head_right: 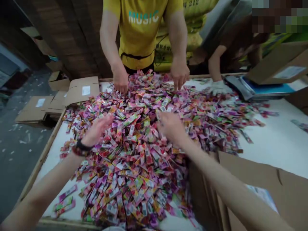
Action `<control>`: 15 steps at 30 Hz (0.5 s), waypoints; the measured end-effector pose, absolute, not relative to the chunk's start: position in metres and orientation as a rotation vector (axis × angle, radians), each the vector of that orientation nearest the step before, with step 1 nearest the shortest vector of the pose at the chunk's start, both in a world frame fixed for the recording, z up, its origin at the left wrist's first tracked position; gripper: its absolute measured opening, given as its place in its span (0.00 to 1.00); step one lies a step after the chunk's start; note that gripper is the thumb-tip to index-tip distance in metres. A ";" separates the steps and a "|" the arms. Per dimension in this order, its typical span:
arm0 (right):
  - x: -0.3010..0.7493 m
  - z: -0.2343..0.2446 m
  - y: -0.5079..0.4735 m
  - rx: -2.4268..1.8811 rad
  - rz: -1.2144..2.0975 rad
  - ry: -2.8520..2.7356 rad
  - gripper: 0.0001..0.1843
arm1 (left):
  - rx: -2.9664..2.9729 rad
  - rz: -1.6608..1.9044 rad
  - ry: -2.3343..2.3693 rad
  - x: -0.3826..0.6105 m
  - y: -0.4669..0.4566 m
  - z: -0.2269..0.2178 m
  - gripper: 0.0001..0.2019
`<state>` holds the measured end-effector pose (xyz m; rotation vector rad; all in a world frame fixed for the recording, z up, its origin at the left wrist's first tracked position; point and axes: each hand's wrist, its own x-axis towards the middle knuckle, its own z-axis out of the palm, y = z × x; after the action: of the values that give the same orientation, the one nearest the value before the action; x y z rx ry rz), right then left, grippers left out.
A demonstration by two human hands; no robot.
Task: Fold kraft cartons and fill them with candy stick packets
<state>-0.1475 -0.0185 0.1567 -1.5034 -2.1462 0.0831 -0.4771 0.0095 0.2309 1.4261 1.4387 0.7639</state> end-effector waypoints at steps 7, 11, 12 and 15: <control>-0.231 0.081 0.013 -1.255 0.021 -2.762 0.30 | 2.040 0.255 1.686 -0.506 -0.182 0.113 0.21; -0.229 0.119 0.094 -1.596 0.002 -2.487 0.24 | 2.102 -0.376 1.375 -0.527 -0.269 0.074 0.42; -0.228 0.129 0.103 -1.678 0.019 -2.380 0.24 | 2.065 -0.515 1.306 -0.534 -0.283 0.070 0.44; -0.226 0.139 0.082 -1.791 -0.014 -2.002 0.25 | 1.958 -0.802 1.221 -0.557 -0.306 0.053 0.43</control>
<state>-0.2261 0.0824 0.1394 -1.7905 -2.0018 -0.0138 -0.5575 -0.3058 0.0534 1.9576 1.2213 -0.8020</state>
